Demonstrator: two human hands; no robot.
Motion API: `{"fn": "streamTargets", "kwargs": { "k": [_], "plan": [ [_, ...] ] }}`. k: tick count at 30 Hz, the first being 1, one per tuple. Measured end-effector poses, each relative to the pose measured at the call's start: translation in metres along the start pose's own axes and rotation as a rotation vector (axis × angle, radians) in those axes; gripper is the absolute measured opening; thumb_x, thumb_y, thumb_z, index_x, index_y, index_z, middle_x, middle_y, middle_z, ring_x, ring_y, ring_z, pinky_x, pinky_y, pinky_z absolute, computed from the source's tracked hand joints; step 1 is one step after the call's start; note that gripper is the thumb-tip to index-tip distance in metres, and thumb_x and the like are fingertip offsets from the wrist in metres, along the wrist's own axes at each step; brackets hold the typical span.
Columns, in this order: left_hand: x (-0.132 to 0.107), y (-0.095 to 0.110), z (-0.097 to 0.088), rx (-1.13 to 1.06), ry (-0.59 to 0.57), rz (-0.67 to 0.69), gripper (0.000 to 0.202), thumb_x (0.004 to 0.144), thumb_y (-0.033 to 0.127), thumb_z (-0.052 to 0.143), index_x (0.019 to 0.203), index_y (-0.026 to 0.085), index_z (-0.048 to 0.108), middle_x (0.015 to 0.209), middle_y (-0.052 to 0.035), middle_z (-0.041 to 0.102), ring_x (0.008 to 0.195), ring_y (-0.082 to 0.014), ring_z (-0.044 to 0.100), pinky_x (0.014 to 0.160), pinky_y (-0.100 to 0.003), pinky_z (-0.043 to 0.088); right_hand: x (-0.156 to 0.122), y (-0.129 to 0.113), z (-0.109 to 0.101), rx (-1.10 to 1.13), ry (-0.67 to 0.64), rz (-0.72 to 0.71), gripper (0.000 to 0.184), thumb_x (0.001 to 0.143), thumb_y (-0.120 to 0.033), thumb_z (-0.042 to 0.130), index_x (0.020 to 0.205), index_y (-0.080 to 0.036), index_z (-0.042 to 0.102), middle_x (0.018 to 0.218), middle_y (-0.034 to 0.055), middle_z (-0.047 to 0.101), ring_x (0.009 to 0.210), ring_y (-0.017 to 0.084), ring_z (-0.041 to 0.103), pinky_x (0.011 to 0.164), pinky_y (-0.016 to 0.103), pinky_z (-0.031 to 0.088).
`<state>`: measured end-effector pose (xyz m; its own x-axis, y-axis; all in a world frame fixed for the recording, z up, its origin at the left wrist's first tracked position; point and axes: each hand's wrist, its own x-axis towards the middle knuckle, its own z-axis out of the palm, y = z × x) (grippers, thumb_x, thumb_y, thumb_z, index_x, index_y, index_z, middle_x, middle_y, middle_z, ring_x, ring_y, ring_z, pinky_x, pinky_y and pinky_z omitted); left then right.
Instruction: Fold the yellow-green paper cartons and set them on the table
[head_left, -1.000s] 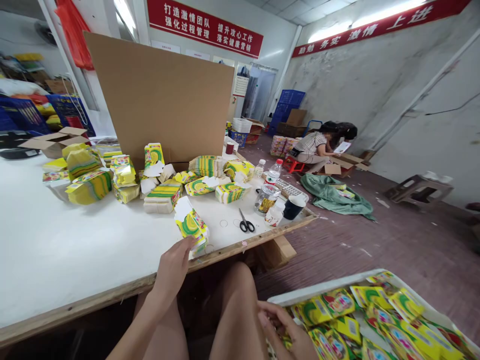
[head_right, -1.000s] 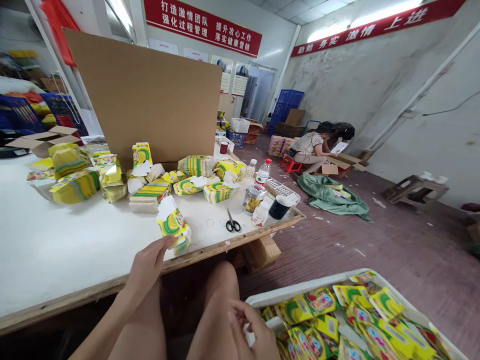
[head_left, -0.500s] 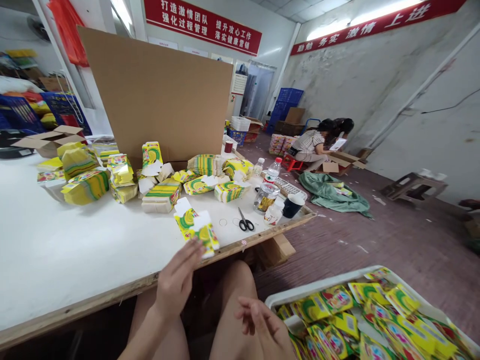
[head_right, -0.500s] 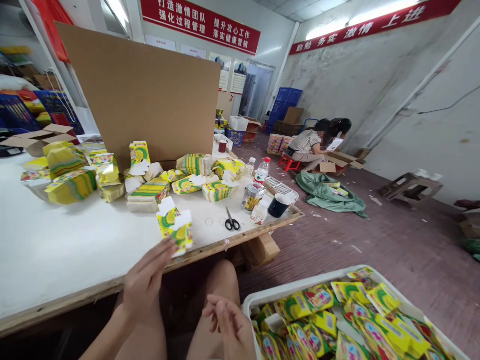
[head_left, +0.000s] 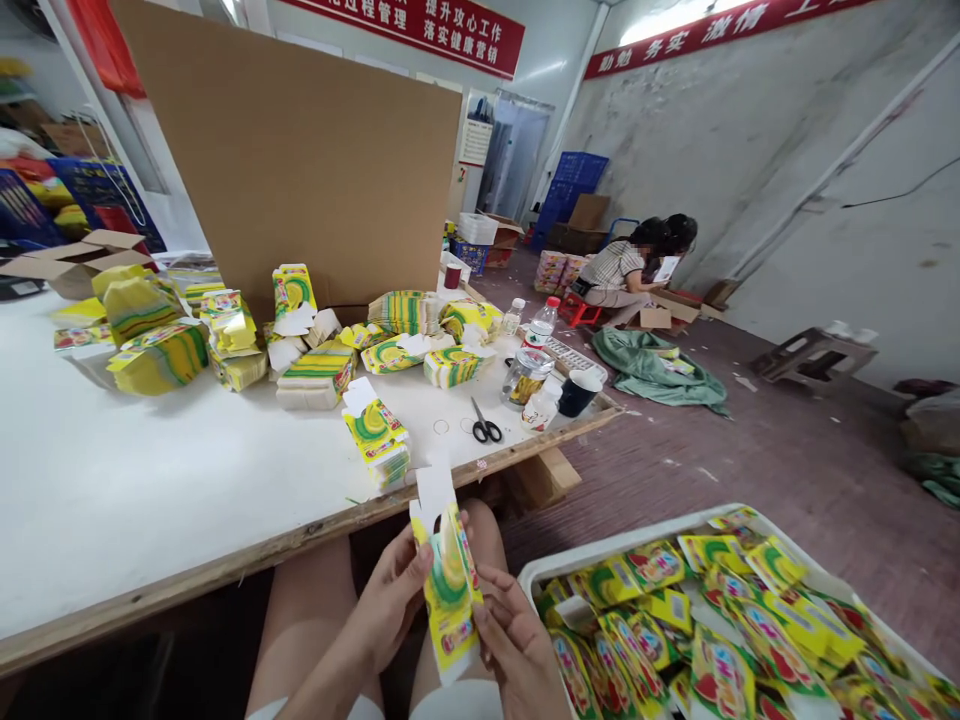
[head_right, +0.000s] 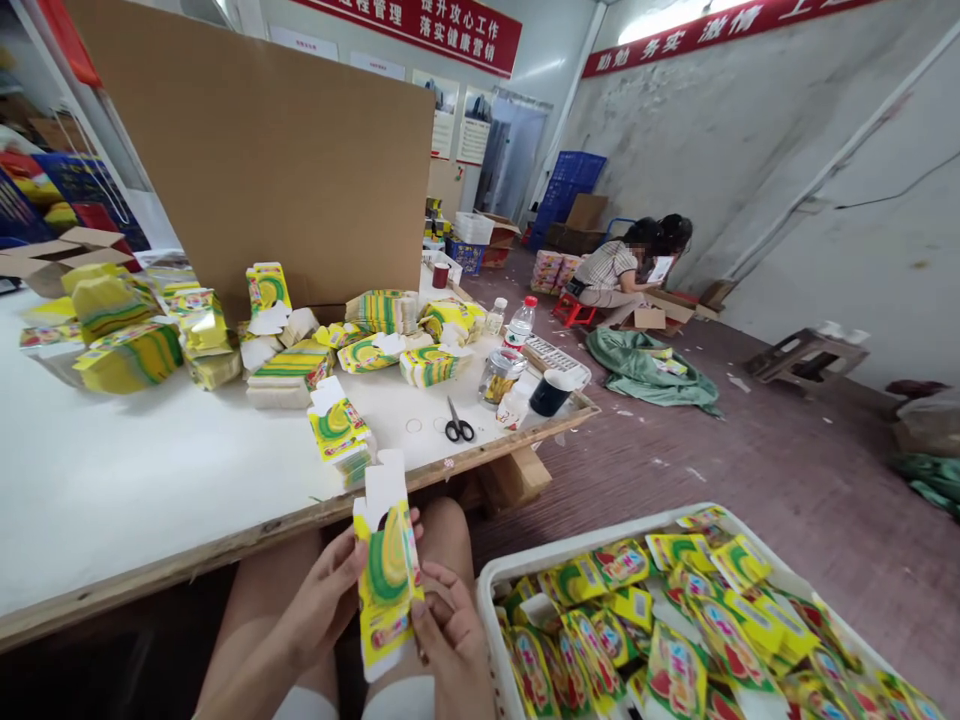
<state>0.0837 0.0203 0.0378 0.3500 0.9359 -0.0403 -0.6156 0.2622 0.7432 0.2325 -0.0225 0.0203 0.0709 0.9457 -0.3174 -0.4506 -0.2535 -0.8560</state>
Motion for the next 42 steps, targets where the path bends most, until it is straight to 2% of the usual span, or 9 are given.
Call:
{"fn": "streamTargets", "kwargs": {
  "k": [4, 10, 15, 21, 26, 32, 35, 38, 42],
  "plan": [
    [0.002, 0.005, 0.001, -0.181, -0.122, -0.144, 0.048, 0.079, 0.048, 0.070, 0.118, 0.021, 0.069, 0.126, -0.0142, 0.069, 0.123, -0.0346, 0.057, 0.103, -0.048, 0.045, -0.002, 0.003, 0.008, 0.074, -0.044, 0.043, 0.041, 0.062, -0.041, 0.087, 0.091, -0.022, 0.065, 0.069, -0.0005, 0.068, 0.047, 0.007, 0.047, 0.044, 0.016, 0.030],
    [-0.001, 0.003, 0.002, -0.098, -0.086, -0.103, 0.051, 0.074, 0.042, 0.077, 0.120, 0.021, 0.069, 0.121, -0.0129, 0.071, 0.117, -0.0304, 0.062, 0.101, -0.038, 0.046, -0.007, 0.003, 0.010, 0.193, -0.084, 0.120, 0.038, 0.062, -0.037, 0.088, 0.091, -0.023, 0.066, 0.065, -0.0030, 0.065, 0.052, 0.008, 0.054, 0.048, 0.016, 0.037],
    [-0.003, 0.003, 0.002, -0.009, -0.083, -0.005, 0.054, 0.073, 0.047, 0.077, 0.121, 0.023, 0.068, 0.125, -0.0123, 0.069, 0.119, -0.0318, 0.059, 0.101, -0.039, 0.044, -0.007, 0.003, 0.015, 0.244, -0.049, 0.143, 0.041, 0.059, -0.033, 0.090, 0.091, -0.023, 0.068, 0.063, -0.0048, 0.065, 0.053, 0.007, 0.056, 0.051, 0.016, 0.041],
    [-0.005, 0.002, 0.003, 0.116, -0.024, 0.052, 0.043, 0.079, 0.041, 0.073, 0.115, 0.019, 0.071, 0.110, -0.0137, 0.074, 0.105, -0.0298, 0.066, 0.089, -0.036, 0.052, -0.007, 0.001, 0.014, 0.025, 0.006, -0.016, 0.038, 0.064, -0.044, 0.085, 0.090, -0.020, 0.072, 0.083, 0.0036, 0.072, 0.065, 0.013, 0.060, 0.060, 0.022, 0.048],
    [-0.004, -0.007, 0.003, 0.126, 0.062, 0.006, 0.027, 0.085, 0.036, 0.067, 0.103, 0.017, 0.074, 0.088, -0.0095, 0.076, 0.079, -0.0203, 0.069, 0.070, -0.027, 0.054, -0.008, -0.001, 0.010, -0.140, -0.049, -0.086, 0.037, 0.072, -0.049, 0.077, 0.092, -0.018, 0.072, 0.087, 0.0077, 0.072, 0.081, 0.022, 0.064, 0.075, 0.031, 0.052],
    [-0.002, -0.017, -0.001, 0.219, 0.122, 0.021, 0.028, 0.088, 0.042, 0.062, 0.093, 0.016, 0.071, 0.065, 0.0005, 0.066, 0.052, -0.0081, 0.053, 0.049, -0.017, 0.041, -0.010, 0.002, 0.010, -0.241, 0.016, -0.056, 0.038, 0.074, -0.053, 0.072, 0.081, -0.016, 0.067, 0.074, 0.0056, 0.070, 0.068, 0.021, 0.062, 0.064, 0.030, 0.052],
    [-0.002, -0.016, -0.001, 0.265, 0.108, 0.035, 0.026, 0.088, 0.038, 0.063, 0.103, 0.017, 0.066, 0.078, -0.0018, 0.070, 0.064, -0.0114, 0.060, 0.059, -0.020, 0.047, -0.010, 0.005, 0.007, -0.319, 0.069, -0.108, 0.039, 0.076, -0.055, 0.069, 0.078, -0.017, 0.065, 0.070, 0.0038, 0.067, 0.065, 0.019, 0.061, 0.062, 0.028, 0.051],
    [-0.003, -0.011, 0.002, 0.320, 0.100, 0.057, 0.045, 0.086, 0.033, 0.066, 0.125, 0.021, 0.046, 0.100, -0.0064, 0.072, 0.085, -0.0180, 0.066, 0.077, -0.027, 0.051, -0.008, 0.008, 0.002, -0.439, 0.111, -0.216, 0.034, 0.080, -0.051, 0.067, 0.081, -0.017, 0.065, 0.070, 0.0031, 0.066, 0.063, 0.018, 0.060, 0.059, 0.026, 0.050],
    [-0.010, -0.007, 0.006, 0.358, 0.071, 0.069, 0.058, 0.089, 0.029, 0.062, 0.132, 0.025, 0.023, 0.102, -0.0086, 0.073, 0.090, -0.0201, 0.068, 0.080, -0.030, 0.050, -0.004, 0.002, -0.003, -0.501, 0.126, -0.384, 0.035, 0.082, -0.041, 0.068, 0.109, -0.020, 0.063, 0.089, 0.0059, 0.069, 0.069, 0.018, 0.062, 0.065, 0.027, 0.053]
  ]
}}
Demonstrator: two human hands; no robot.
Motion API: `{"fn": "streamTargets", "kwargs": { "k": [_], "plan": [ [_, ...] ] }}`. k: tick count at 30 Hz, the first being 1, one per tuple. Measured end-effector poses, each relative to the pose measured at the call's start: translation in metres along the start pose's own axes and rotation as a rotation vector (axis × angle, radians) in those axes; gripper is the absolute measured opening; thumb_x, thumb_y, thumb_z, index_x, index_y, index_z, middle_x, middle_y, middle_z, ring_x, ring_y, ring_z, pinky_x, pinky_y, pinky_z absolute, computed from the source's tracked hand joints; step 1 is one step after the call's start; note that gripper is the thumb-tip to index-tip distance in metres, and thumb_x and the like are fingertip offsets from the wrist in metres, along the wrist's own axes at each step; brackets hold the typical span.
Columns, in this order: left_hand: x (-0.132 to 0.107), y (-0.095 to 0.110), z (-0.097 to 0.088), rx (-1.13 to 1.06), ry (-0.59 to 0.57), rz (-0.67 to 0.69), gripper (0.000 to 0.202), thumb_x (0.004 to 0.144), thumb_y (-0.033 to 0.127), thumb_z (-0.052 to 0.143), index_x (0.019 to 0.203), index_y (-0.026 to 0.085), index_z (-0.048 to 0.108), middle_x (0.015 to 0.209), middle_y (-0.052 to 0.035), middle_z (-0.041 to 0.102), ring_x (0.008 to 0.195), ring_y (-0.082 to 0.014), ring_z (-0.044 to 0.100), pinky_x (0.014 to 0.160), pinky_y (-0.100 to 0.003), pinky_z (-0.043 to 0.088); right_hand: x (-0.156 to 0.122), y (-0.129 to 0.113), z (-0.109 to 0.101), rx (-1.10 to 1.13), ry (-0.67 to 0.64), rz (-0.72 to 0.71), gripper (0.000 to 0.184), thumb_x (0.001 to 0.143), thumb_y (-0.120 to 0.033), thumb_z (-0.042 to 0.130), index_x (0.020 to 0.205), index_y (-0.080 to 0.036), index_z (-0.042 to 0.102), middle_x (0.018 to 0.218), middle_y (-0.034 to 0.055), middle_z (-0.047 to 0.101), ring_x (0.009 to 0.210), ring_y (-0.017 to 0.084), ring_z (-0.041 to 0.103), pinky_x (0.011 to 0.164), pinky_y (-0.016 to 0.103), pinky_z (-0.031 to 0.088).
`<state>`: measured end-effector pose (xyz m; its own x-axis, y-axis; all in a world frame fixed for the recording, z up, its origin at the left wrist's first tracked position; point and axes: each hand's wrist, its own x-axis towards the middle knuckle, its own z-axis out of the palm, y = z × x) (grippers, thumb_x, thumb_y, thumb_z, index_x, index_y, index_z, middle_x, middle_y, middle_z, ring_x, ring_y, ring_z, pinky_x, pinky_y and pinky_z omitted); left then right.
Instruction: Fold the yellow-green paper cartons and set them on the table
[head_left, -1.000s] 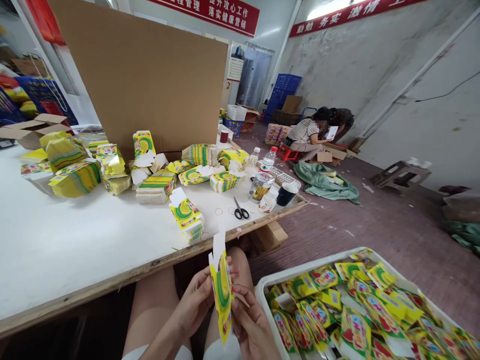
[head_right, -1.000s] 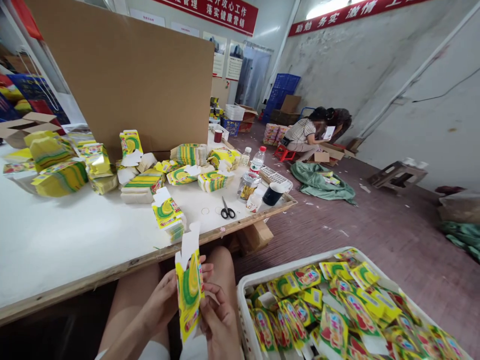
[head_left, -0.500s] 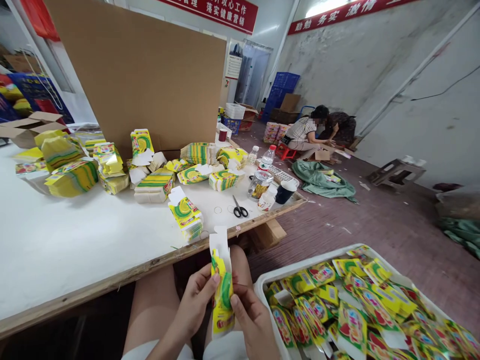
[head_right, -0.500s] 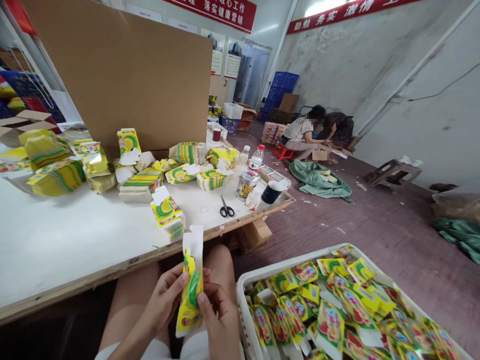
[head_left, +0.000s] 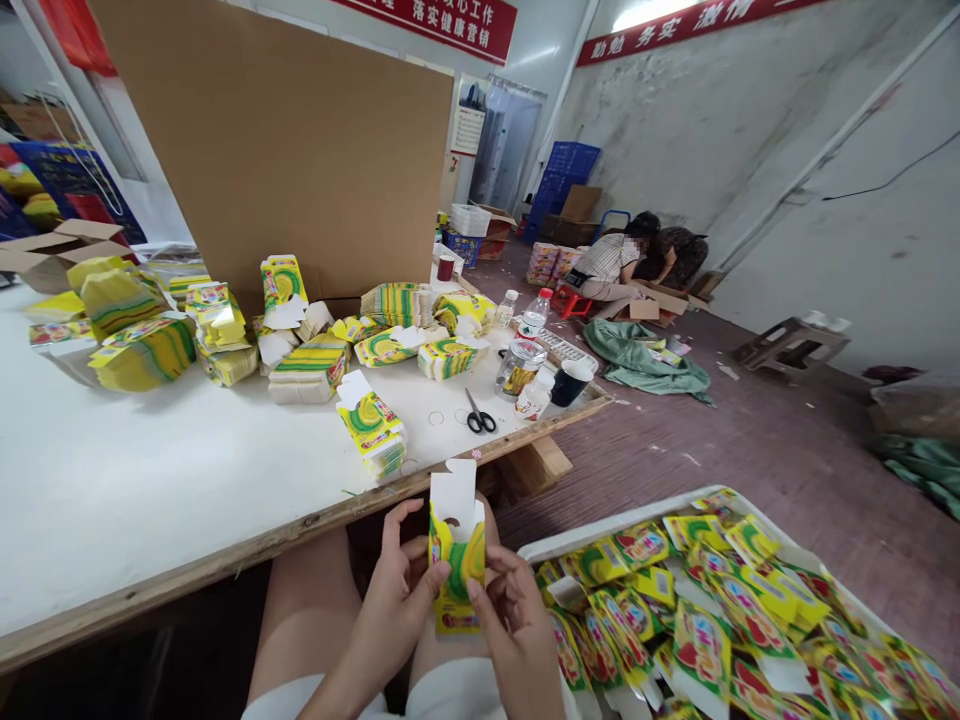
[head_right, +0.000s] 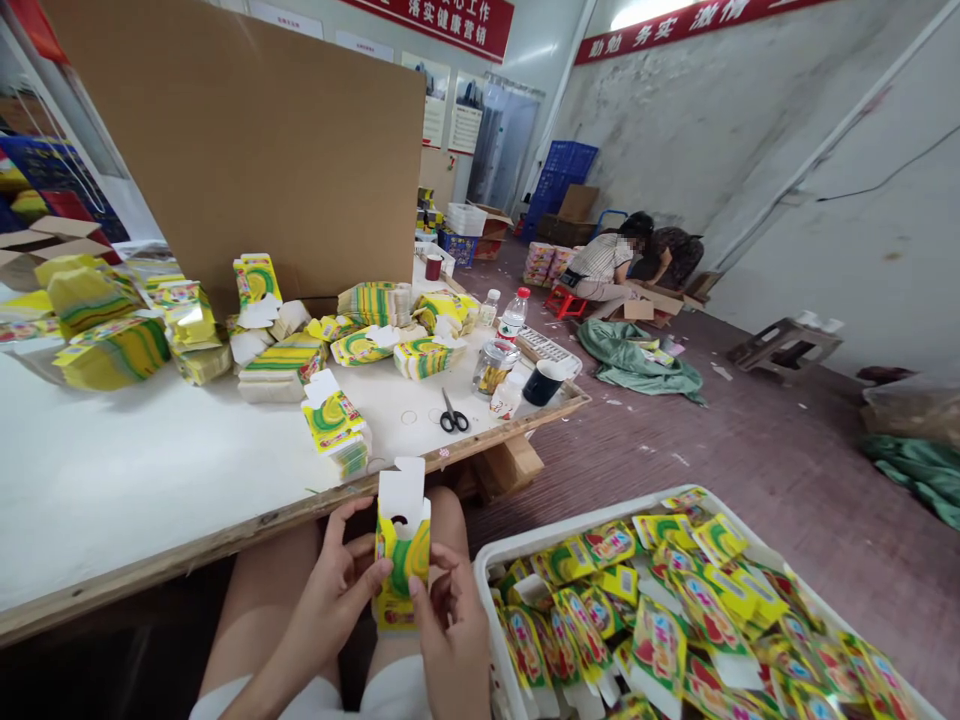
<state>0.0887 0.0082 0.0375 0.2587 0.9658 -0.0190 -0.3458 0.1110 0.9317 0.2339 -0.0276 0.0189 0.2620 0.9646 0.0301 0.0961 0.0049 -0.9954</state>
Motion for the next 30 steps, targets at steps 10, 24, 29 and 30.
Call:
{"fn": "streamTargets", "kwargs": {
  "k": [10, 24, 29, 30],
  "plan": [
    [-0.004, 0.020, -0.002, -0.057, -0.336, -0.085, 0.030, 0.086, 0.029, 0.067, 0.112, 0.023, 0.054, 0.098, -0.0054, 0.071, 0.084, -0.0170, 0.064, 0.070, -0.024, 0.045, 0.018, -0.031, -0.025, 0.037, -0.253, -0.025, 0.024, 0.088, -0.042, 0.061, 0.097, -0.020, 0.065, 0.081, 0.0041, 0.067, 0.070, 0.017, 0.062, 0.062, 0.023, 0.050],
    [0.004, 0.009, -0.003, 0.102, -0.203, -0.043, 0.034, 0.085, 0.024, 0.066, 0.119, 0.024, 0.059, 0.115, -0.0089, 0.069, 0.097, -0.0219, 0.065, 0.079, -0.028, 0.048, 0.025, -0.037, -0.036, -0.052, -0.056, -0.075, 0.039, 0.087, -0.052, 0.057, 0.103, -0.019, 0.069, 0.094, 0.0101, 0.070, 0.088, 0.025, 0.065, 0.080, 0.035, 0.052],
    [0.002, 0.005, 0.001, 0.127, -0.206, -0.020, 0.035, 0.087, 0.019, 0.062, 0.121, 0.025, 0.056, 0.113, -0.0085, 0.070, 0.098, -0.0222, 0.066, 0.083, -0.030, 0.049, 0.026, -0.037, -0.030, -0.132, -0.224, 0.051, 0.039, 0.081, -0.039, 0.066, 0.115, -0.018, 0.061, 0.056, -0.0066, 0.048, 0.053, 0.014, 0.048, 0.053, 0.023, 0.040],
    [0.002, 0.005, 0.002, 0.109, -0.223, -0.033, 0.036, 0.088, 0.019, 0.061, 0.123, 0.025, 0.054, 0.113, -0.0086, 0.070, 0.099, -0.0224, 0.066, 0.084, -0.031, 0.049, 0.026, -0.034, -0.028, -0.168, -0.212, 0.044, 0.037, 0.082, -0.036, 0.065, 0.114, -0.018, 0.060, 0.056, -0.0075, 0.045, 0.053, 0.013, 0.045, 0.052, 0.023, 0.038]
  ]
}}
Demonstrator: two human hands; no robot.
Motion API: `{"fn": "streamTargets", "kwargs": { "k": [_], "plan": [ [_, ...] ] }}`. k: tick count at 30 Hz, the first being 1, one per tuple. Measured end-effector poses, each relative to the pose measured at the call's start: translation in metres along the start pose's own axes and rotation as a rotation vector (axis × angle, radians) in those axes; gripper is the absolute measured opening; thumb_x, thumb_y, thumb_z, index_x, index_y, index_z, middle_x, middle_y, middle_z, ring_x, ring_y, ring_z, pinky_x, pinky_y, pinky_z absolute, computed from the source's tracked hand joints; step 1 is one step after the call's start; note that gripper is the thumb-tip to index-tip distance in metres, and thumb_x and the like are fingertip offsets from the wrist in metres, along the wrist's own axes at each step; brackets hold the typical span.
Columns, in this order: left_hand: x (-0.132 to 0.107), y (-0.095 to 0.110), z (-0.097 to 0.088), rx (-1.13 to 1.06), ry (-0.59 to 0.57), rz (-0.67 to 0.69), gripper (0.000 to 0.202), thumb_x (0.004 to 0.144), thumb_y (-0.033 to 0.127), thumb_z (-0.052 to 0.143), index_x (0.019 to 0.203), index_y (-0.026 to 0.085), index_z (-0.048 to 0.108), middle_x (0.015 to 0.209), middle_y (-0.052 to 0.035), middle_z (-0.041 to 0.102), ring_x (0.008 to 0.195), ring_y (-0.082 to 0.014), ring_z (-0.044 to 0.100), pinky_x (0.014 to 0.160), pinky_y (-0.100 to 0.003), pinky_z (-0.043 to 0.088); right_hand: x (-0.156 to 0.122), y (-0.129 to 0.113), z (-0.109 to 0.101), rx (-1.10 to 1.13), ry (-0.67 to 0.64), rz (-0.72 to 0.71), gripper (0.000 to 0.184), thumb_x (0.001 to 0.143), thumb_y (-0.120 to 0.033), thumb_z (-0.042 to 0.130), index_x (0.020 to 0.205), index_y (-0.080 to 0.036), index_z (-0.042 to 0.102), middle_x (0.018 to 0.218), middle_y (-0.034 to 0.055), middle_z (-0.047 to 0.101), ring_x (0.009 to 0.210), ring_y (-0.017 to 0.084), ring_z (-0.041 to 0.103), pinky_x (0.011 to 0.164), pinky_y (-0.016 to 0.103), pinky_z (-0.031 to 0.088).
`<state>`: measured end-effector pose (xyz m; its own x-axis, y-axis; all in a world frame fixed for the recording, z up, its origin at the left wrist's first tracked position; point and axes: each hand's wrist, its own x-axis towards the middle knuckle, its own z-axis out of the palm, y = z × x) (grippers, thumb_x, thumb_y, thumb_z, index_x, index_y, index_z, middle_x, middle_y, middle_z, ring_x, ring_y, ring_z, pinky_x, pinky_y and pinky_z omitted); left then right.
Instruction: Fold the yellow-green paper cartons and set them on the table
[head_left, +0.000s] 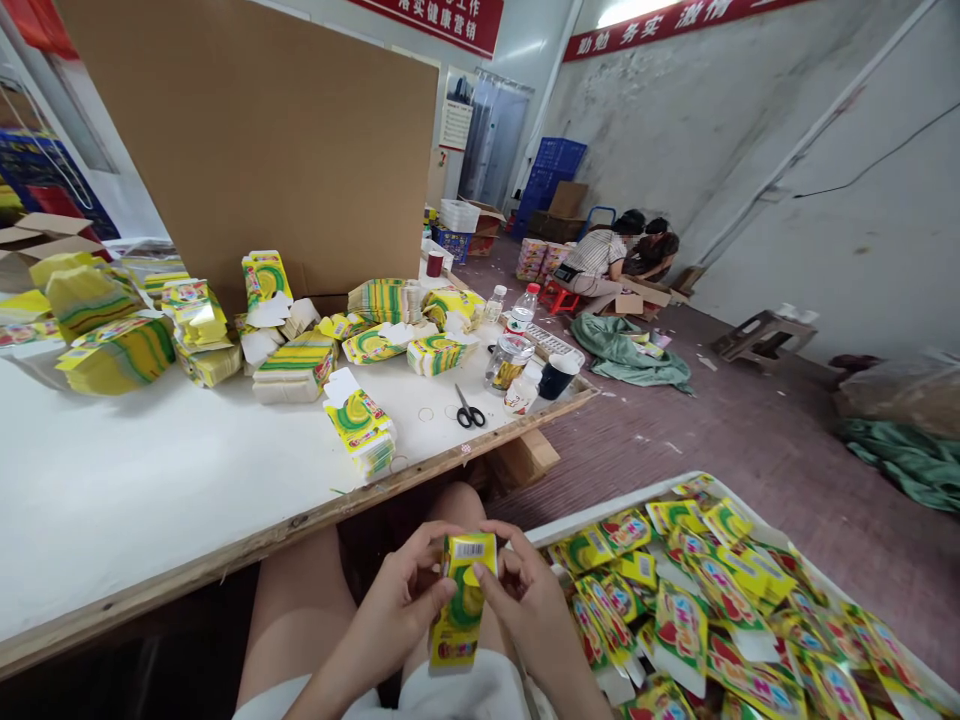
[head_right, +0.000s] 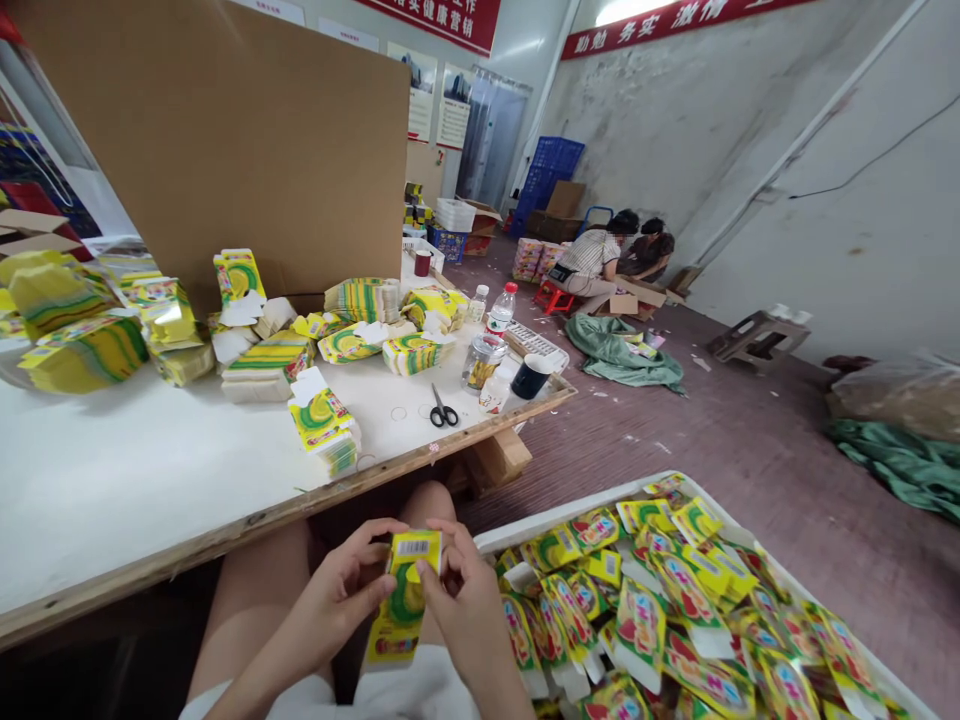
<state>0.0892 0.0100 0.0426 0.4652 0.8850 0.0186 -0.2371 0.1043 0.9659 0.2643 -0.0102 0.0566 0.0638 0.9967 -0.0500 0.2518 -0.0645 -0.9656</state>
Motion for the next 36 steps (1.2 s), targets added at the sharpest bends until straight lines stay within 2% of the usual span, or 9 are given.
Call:
{"fn": "streamTargets", "kwargs": {
  "k": [11, 16, 19, 22, 25, 28, 31, 33, 36],
  "plan": [
    [0.001, 0.003, 0.003, -0.054, -0.013, -0.043, 0.041, 0.087, 0.026, 0.063, 0.126, 0.024, 0.051, 0.106, -0.0095, 0.072, 0.095, -0.0239, 0.068, 0.082, -0.034, 0.051, -0.001, 0.001, 0.008, -0.128, -0.005, 0.016, 0.037, 0.081, -0.027, 0.061, 0.116, -0.022, 0.050, 0.065, -0.0058, 0.060, 0.057, 0.014, 0.052, 0.055, 0.022, 0.039],
    [0.002, 0.006, -0.002, -0.049, 0.050, -0.072, 0.041, 0.082, 0.028, 0.069, 0.120, 0.022, 0.054, 0.095, -0.0073, 0.074, 0.081, -0.0199, 0.069, 0.071, -0.027, 0.051, 0.000, 0.003, 0.001, -0.131, 0.003, -0.049, 0.037, 0.085, -0.036, 0.061, 0.118, -0.021, 0.058, 0.069, -0.0031, 0.060, 0.062, 0.015, 0.053, 0.058, 0.024, 0.041],
    [0.002, 0.002, 0.000, -0.101, 0.077, -0.099, 0.041, 0.078, 0.028, 0.073, 0.115, 0.022, 0.056, 0.088, -0.0051, 0.074, 0.072, -0.0174, 0.068, 0.061, -0.023, 0.049, 0.000, 0.005, -0.001, -0.068, -0.011, -0.070, 0.032, 0.087, -0.040, 0.059, 0.111, -0.020, 0.065, 0.084, 0.0019, 0.065, 0.072, 0.017, 0.057, 0.065, 0.026, 0.045],
    [0.001, -0.006, 0.010, -0.114, 0.066, -0.085, 0.036, 0.078, 0.026, 0.073, 0.110, 0.021, 0.057, 0.088, -0.0053, 0.075, 0.075, -0.0193, 0.070, 0.063, -0.025, 0.052, 0.000, 0.007, 0.003, 0.048, 0.019, -0.048, 0.026, 0.085, -0.042, 0.061, 0.098, -0.020, 0.066, 0.084, 0.0036, 0.066, 0.076, 0.021, 0.061, 0.068, 0.029, 0.049],
    [0.001, -0.011, 0.016, 0.113, 0.074, 0.033, 0.029, 0.084, 0.022, 0.063, 0.114, 0.022, 0.059, 0.097, -0.0076, 0.076, 0.083, -0.0219, 0.073, 0.070, -0.030, 0.057, -0.003, 0.008, -0.007, 0.030, 0.115, -0.055, 0.025, 0.082, -0.045, 0.063, 0.084, -0.021, 0.065, 0.077, 0.0037, 0.064, 0.073, 0.023, 0.060, 0.066, 0.031, 0.050],
    [0.009, -0.004, -0.003, 0.492, 0.236, 0.227, 0.030, 0.090, 0.022, 0.054, 0.119, 0.023, 0.061, 0.120, -0.0104, 0.070, 0.111, -0.0267, 0.066, 0.096, -0.041, 0.052, -0.010, 0.009, -0.042, -0.253, 0.246, -0.063, 0.025, 0.077, -0.048, 0.065, 0.081, -0.023, 0.070, 0.082, 0.0059, 0.065, 0.079, 0.026, 0.060, 0.070, 0.035, 0.048],
    [0.028, 0.007, -0.046, 0.663, 0.457, 0.333, 0.047, 0.089, 0.026, 0.057, 0.135, 0.022, 0.050, 0.148, -0.0124, 0.047, 0.142, -0.0294, 0.033, 0.119, -0.054, 0.017, -0.016, 0.015, -0.077, -0.479, 0.371, -0.057, 0.034, 0.066, -0.049, 0.073, 0.091, -0.026, 0.072, 0.096, 0.0077, 0.067, 0.093, 0.030, 0.058, 0.081, 0.040, 0.045],
    [0.042, 0.011, -0.077, 1.005, 0.607, 0.398, 0.060, 0.088, 0.033, 0.060, 0.142, 0.016, 0.041, 0.152, -0.0168, 0.041, 0.145, -0.0323, 0.028, 0.117, -0.060, 0.017, -0.019, 0.020, -0.083, -0.483, 0.375, -0.040, 0.038, 0.065, -0.050, 0.074, 0.095, -0.027, 0.072, 0.098, 0.0076, 0.067, 0.095, 0.031, 0.057, 0.082, 0.040, 0.045],
    [0.056, 0.010, -0.107, 1.169, 0.621, 0.413, 0.043, 0.089, 0.038, 0.058, 0.127, 0.017, 0.058, 0.140, -0.0164, 0.057, 0.135, -0.0338, 0.045, 0.112, -0.061, 0.031, -0.019, 0.025, -0.063, -0.361, 0.253, 0.010, 0.034, 0.068, -0.049, 0.071, 0.092, -0.026, 0.073, 0.091, 0.0065, 0.069, 0.081, 0.026, 0.058, 0.074, 0.036, 0.047]
  ]
}}
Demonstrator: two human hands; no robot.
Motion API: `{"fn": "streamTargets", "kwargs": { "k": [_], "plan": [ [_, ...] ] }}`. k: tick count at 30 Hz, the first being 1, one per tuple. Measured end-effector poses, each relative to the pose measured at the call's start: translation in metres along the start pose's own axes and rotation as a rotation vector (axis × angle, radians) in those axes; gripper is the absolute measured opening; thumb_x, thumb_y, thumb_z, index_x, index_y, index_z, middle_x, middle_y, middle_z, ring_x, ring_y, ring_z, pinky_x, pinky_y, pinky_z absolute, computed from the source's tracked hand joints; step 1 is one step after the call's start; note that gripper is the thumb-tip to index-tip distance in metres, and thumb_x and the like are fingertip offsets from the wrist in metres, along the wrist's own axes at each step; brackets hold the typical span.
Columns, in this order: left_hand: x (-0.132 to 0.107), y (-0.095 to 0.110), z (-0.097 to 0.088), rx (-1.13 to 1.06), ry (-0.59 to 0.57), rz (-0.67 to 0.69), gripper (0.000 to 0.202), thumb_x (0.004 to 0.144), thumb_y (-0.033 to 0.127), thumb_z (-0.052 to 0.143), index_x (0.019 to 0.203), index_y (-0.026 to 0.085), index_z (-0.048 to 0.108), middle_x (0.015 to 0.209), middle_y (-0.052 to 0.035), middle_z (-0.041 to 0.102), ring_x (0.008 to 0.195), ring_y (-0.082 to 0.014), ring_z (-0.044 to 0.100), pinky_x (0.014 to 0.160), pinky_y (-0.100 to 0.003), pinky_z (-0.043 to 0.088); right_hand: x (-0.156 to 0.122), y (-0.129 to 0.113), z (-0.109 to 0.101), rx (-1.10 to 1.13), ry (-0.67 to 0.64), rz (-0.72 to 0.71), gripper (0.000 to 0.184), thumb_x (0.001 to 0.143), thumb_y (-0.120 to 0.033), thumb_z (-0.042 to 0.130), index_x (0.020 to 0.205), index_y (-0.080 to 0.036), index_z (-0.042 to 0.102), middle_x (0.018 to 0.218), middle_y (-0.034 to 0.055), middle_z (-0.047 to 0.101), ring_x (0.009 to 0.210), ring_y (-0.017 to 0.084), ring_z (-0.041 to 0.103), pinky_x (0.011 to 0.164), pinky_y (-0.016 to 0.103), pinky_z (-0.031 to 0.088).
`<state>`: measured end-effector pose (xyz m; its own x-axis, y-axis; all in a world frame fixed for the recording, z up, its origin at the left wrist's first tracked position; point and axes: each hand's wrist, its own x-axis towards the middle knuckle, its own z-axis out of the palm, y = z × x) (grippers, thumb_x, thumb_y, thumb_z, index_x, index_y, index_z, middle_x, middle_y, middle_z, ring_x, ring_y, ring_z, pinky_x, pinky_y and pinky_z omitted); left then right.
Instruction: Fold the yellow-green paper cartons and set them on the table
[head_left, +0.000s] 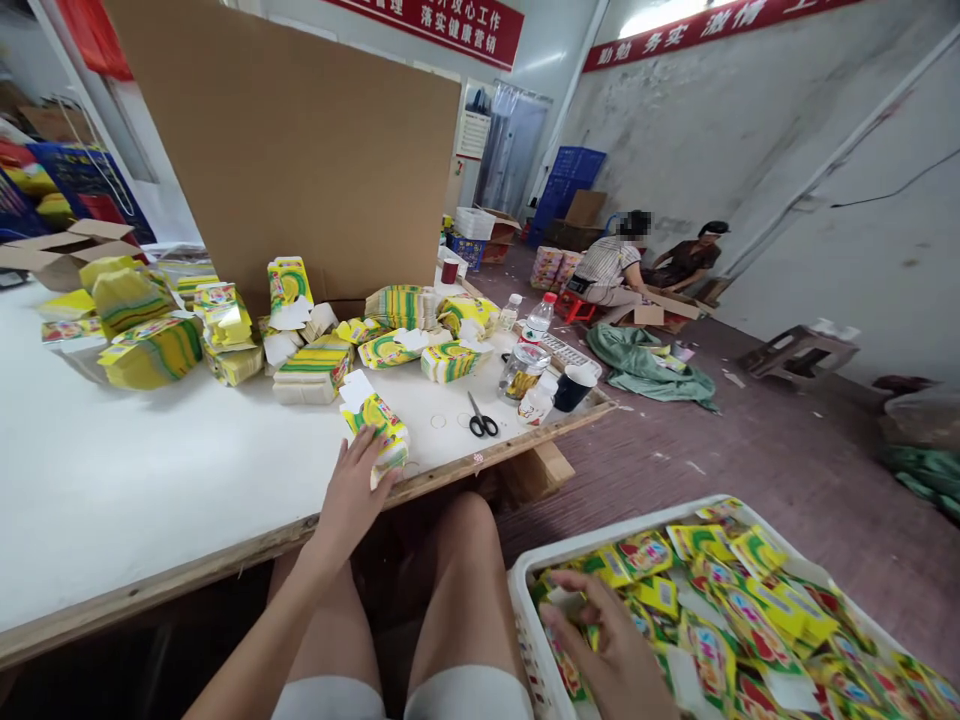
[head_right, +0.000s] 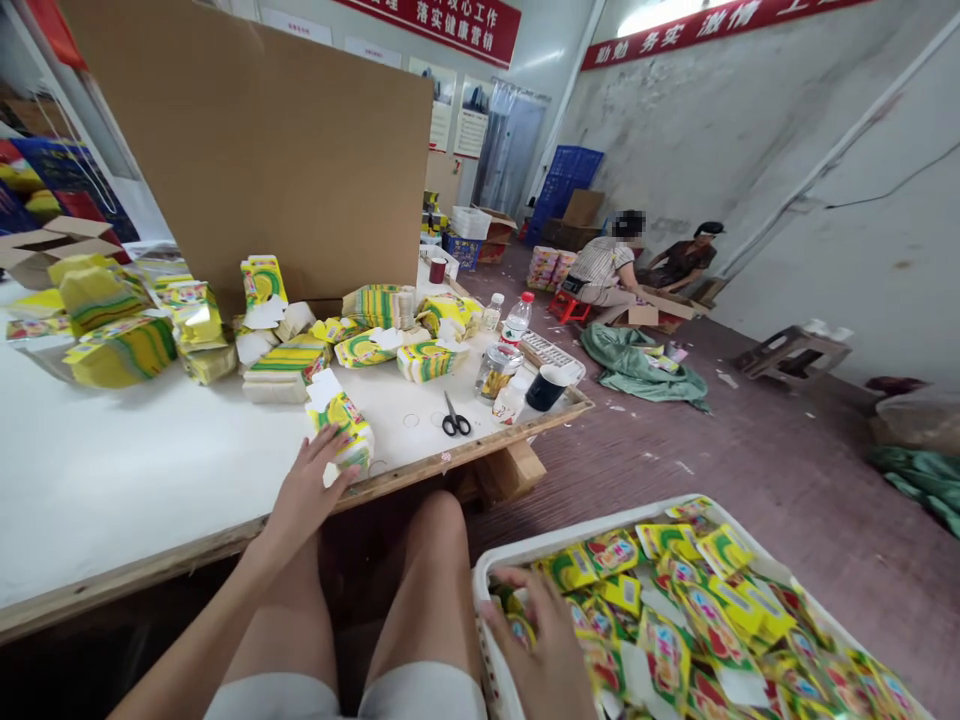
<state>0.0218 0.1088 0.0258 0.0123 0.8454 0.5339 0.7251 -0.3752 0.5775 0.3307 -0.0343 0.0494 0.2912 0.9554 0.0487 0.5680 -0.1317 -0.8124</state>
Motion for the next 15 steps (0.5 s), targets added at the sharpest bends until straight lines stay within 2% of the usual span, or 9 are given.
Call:
{"fn": "streamTargets", "kwargs": {
  "k": [3, 6, 11, 14, 15],
  "plan": [
    [0.000, -0.009, 0.000, -0.007, -0.007, 0.019, 0.028, 0.094, 0.033, 0.049, 0.109, 0.020, 0.069, 0.125, -0.0117, 0.069, 0.121, -0.0292, 0.060, 0.104, -0.052, 0.047, -0.003, -0.015, 0.028, 0.095, -0.129, 0.014, 0.032, 0.072, -0.048, 0.068, 0.094, -0.024, 0.073, 0.085, 0.0047, 0.069, 0.073, 0.022, 0.057, 0.070, 0.033, 0.048],
    [-0.005, -0.008, -0.004, -0.015, -0.004, 0.041, 0.028, 0.095, 0.029, 0.047, 0.106, 0.022, 0.071, 0.117, -0.0094, 0.074, 0.112, -0.0270, 0.066, 0.099, -0.048, 0.052, -0.003, -0.033, 0.047, 0.186, -0.188, 0.014, 0.031, 0.076, -0.048, 0.066, 0.094, -0.024, 0.072, 0.080, 0.0034, 0.069, 0.071, 0.021, 0.058, 0.068, 0.030, 0.048],
    [-0.007, -0.004, -0.010, -0.060, 0.020, 0.082, 0.023, 0.088, 0.033, 0.060, 0.104, 0.022, 0.073, 0.114, -0.0089, 0.075, 0.111, -0.0301, 0.066, 0.098, -0.051, 0.053, -0.004, -0.050, 0.059, 0.340, -0.277, 0.021, 0.031, 0.077, -0.049, 0.067, 0.091, -0.022, 0.073, 0.077, 0.0036, 0.069, 0.071, 0.020, 0.061, 0.066, 0.027, 0.049],
    [-0.019, 0.011, -0.020, -0.100, 0.064, 0.089, 0.024, 0.094, 0.025, 0.051, 0.102, 0.023, 0.074, 0.108, -0.0069, 0.077, 0.104, -0.0268, 0.070, 0.097, -0.048, 0.056, -0.007, -0.055, 0.064, 0.416, -0.270, 0.041, 0.034, 0.077, -0.052, 0.068, 0.088, -0.020, 0.074, 0.077, 0.0053, 0.070, 0.074, 0.021, 0.062, 0.069, 0.027, 0.050],
    [-0.026, 0.020, -0.024, -0.121, 0.069, 0.101, 0.027, 0.094, 0.022, 0.049, 0.108, 0.025, 0.072, 0.111, -0.0057, 0.076, 0.106, -0.0254, 0.070, 0.098, -0.046, 0.055, -0.009, -0.056, 0.066, 0.461, -0.244, 0.051, 0.036, 0.078, -0.054, 0.067, 0.087, -0.019, 0.074, 0.078, 0.0060, 0.070, 0.074, 0.021, 0.062, 0.068, 0.027, 0.049]
  ]
}}
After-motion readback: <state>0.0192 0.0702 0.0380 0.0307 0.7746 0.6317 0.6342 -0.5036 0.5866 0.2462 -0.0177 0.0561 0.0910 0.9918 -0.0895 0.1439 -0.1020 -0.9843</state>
